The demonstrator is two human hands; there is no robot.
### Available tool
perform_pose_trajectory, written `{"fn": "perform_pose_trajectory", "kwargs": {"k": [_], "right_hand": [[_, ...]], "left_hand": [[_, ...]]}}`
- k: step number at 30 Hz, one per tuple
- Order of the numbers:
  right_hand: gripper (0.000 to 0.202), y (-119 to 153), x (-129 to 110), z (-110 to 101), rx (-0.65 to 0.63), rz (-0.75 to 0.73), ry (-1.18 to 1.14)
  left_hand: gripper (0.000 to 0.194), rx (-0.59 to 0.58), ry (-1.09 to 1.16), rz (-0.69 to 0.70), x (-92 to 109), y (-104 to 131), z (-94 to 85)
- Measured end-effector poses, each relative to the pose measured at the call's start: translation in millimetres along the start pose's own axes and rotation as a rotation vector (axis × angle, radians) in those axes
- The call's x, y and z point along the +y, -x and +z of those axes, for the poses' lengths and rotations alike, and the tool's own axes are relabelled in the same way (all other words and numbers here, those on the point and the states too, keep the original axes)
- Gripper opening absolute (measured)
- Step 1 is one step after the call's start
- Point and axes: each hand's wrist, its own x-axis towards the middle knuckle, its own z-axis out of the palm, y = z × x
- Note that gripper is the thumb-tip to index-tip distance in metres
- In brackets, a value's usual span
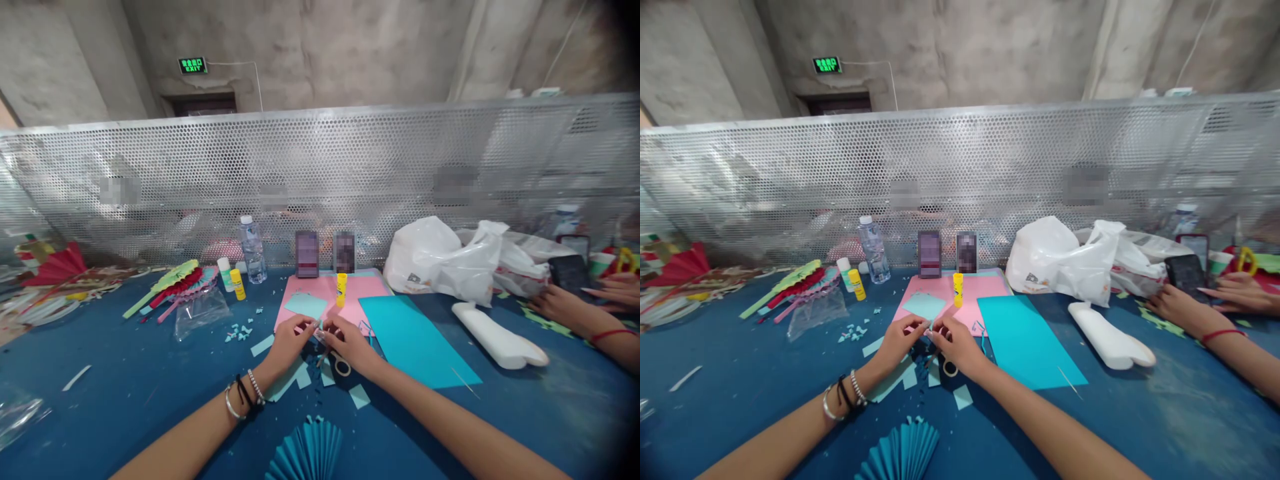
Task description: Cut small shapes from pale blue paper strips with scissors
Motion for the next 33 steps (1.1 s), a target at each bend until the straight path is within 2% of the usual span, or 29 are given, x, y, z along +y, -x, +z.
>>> {"fn": "perform_pose_trajectory", "kwargs": {"k": [7,12,20,27,33], "right_hand": [[0.03,-2.9,6.7,-0.8,0.027,0.041,0.03],[0.031,-2.7,6.3,-0.9,0.018,0.028,0.077],[0.028,-0.4,10.8,-3.2,0.01,-0.008,0.209],[0.019,7.1,5.3,-21.3,-0.174,-0.12,0.3],[0.012,9.1,1.7,-31.1,-0.292,-0.232,0.361]], "left_hand": [[0.028,-0.055,-0.022,0.085,3.5,2.7,-0.1],[0.022,-0.074,-0.039,0.133,7.5,5.1,-3.2],[0.024,-0.162,-0.009,0.085,0.1,1.5,-2.6],[0.033,-0.375,0.063,0.015,-10.0,-4.5,-1.4],[0.031,-0.461,0.076,0.03,-5.1,-3.5,-5.9]]}}
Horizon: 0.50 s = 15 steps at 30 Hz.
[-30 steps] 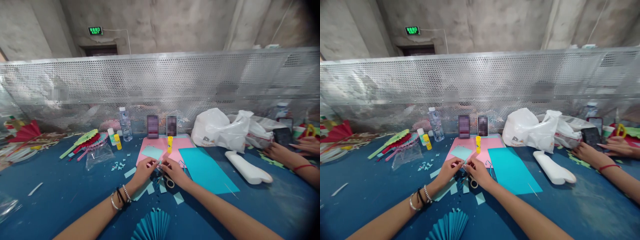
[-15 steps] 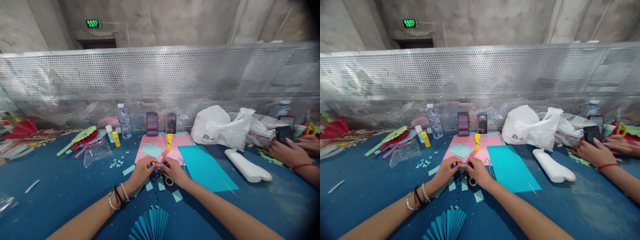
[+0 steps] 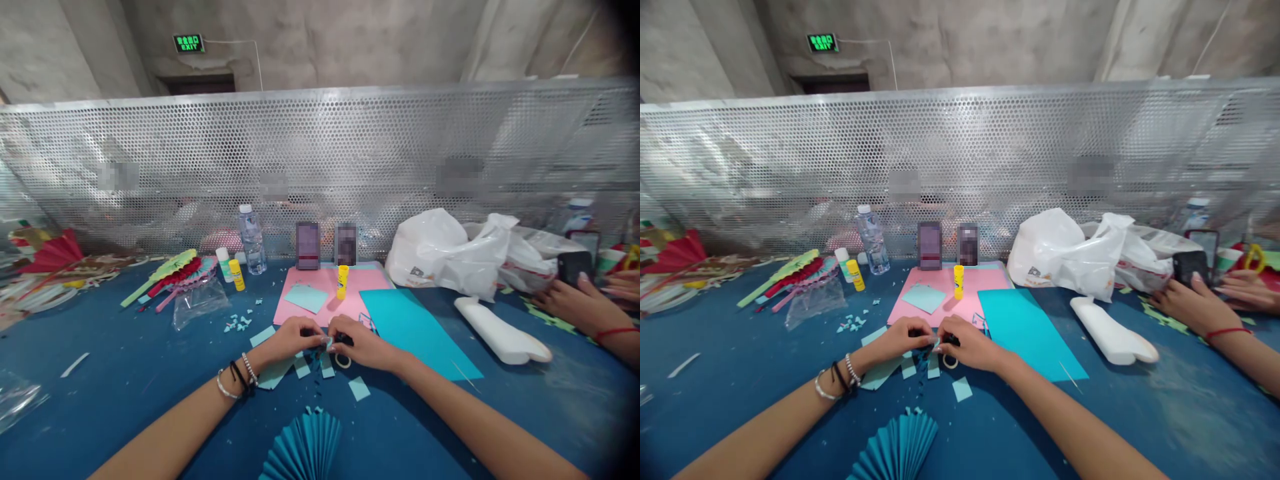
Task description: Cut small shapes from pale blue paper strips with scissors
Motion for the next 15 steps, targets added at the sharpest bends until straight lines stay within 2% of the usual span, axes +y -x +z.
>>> {"fn": "perform_pose_trajectory", "kwargs": {"k": [7,15], "right_hand": [[0.018,0.6,-9.9,0.0,-0.016,-0.058,0.11],[0.015,0.3,-17.0,2.1,0.01,-0.073,0.25]], "left_hand": [[0.025,0.007,-0.018,0.032,1.5,0.6,-1.0],[0.024,0.041,-0.032,0.02,-1.0,0.9,0.8]]}}
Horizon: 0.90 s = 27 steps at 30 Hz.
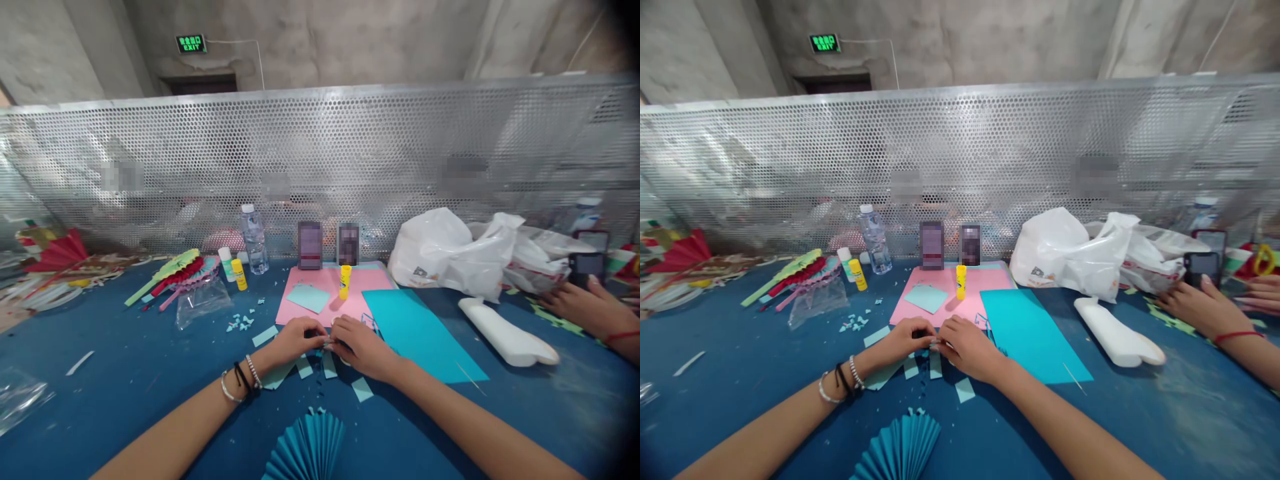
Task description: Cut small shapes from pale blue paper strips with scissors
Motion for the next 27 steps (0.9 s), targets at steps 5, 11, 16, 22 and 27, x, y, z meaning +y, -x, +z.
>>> {"fn": "perform_pose_trajectory", "kwargs": {"k": [5,11,16,22,27], "right_hand": [[0.021,-2.9,-1.3,5.3,0.079,0.009,0.165],[0.022,-4.6,0.3,10.0,0.05,0.003,0.188],[0.019,-4.3,0.4,10.0,0.056,0.035,0.146],[0.019,-4.3,1.9,8.4,0.052,-0.003,0.117],[0.017,-3.6,4.0,8.3,0.072,0.004,0.063]], "left_hand": [[0.029,-0.022,0.067,-0.017,-0.8,-1.4,0.8],[0.029,0.013,0.128,-0.048,-3.2,-1.0,3.2],[0.027,0.007,0.153,-0.061,-5.0,-1.2,4.6],[0.026,0.001,0.126,-0.062,-5.0,-2.2,3.4],[0.027,0.014,0.084,-0.054,-2.7,-2.6,2.5]]}}
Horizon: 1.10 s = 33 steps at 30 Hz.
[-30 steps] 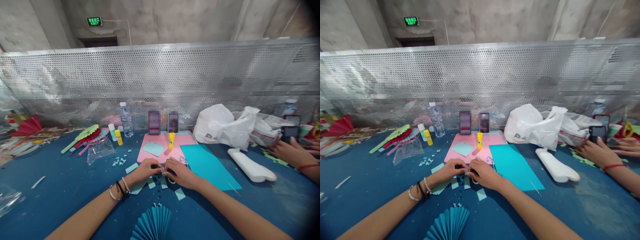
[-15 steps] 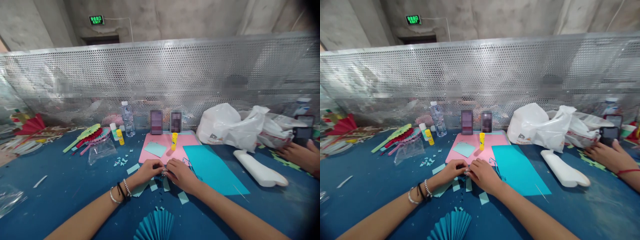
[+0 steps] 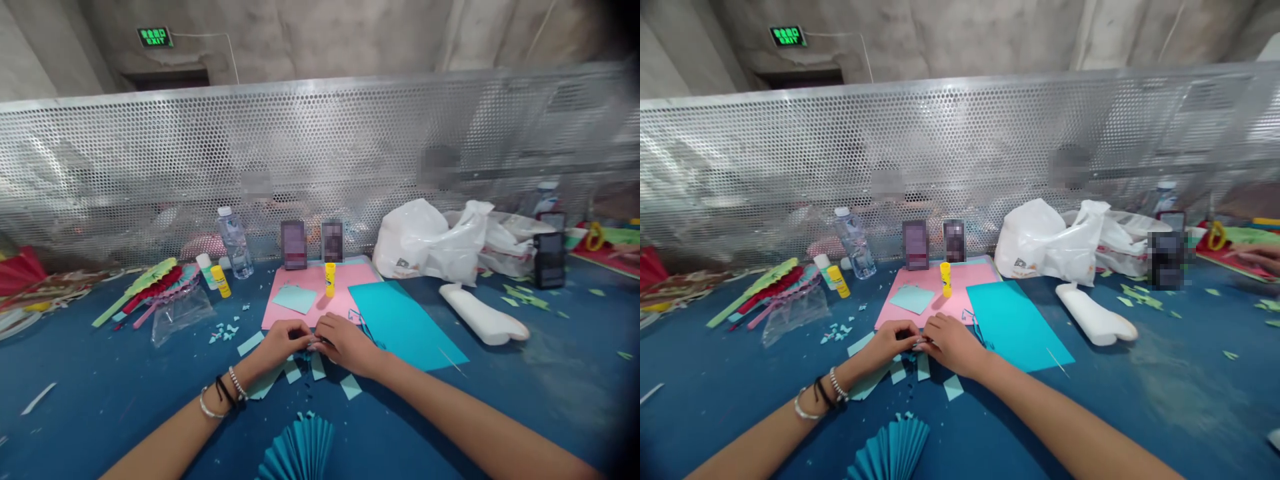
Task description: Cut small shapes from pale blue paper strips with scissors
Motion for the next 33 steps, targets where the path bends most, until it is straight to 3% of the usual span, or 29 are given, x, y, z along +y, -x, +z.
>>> {"fn": "perform_pose_trajectory", "kwargs": {"k": [14,33], "right_hand": [[0.019,-0.1,9.0,3.7,0.053,0.119,-0.196],[0.024,-1.4,17.3,6.6,-0.031,0.241,-0.478]], "left_hand": [[0.033,0.037,-0.089,0.043,5.4,3.2,-0.1],[0.037,0.064,-0.232,0.123,17.6,6.9,0.7]]}}
